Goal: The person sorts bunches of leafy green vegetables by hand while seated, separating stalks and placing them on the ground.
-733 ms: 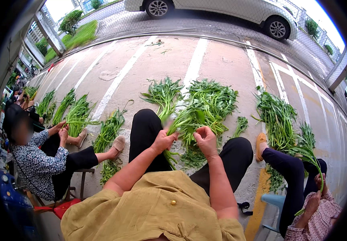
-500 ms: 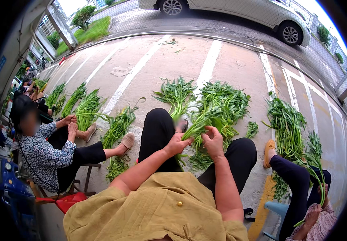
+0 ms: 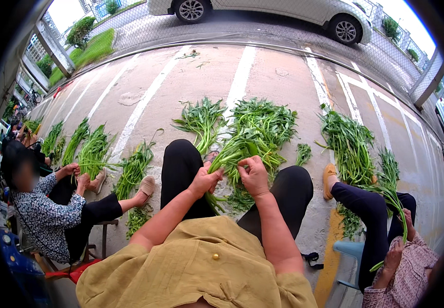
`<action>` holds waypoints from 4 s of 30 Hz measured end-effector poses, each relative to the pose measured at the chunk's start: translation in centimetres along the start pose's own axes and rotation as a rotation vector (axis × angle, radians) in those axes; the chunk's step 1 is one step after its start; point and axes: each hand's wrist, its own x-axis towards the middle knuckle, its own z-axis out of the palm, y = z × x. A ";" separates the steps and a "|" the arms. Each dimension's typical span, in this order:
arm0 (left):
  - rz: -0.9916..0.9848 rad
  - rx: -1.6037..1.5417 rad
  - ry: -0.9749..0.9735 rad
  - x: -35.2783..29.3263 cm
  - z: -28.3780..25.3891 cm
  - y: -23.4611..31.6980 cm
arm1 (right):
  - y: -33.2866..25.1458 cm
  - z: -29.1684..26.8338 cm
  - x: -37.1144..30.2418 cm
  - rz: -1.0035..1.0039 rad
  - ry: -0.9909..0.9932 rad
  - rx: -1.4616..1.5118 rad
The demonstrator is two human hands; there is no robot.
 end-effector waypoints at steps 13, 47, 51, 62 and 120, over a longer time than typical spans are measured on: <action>-0.053 -0.032 -0.112 0.1 0.2 -0.7 | 1.7 -0.1 0.2 0.190 0.058 0.423; -0.082 -0.114 -0.107 0.1 0.7 -1.3 | 5.0 -4.0 1.7 0.201 0.459 -0.054; -0.035 -0.189 -0.056 0.2 0.3 -0.9 | 2.9 -4.4 0.9 0.363 0.101 0.354; 0.044 0.106 -0.118 0.5 0.9 -2.1 | -0.3 -0.8 -0.7 0.627 -0.118 0.783; -0.018 0.061 -0.157 0.6 1.2 -1.8 | -1.2 -1.3 -1.0 0.607 -0.113 0.809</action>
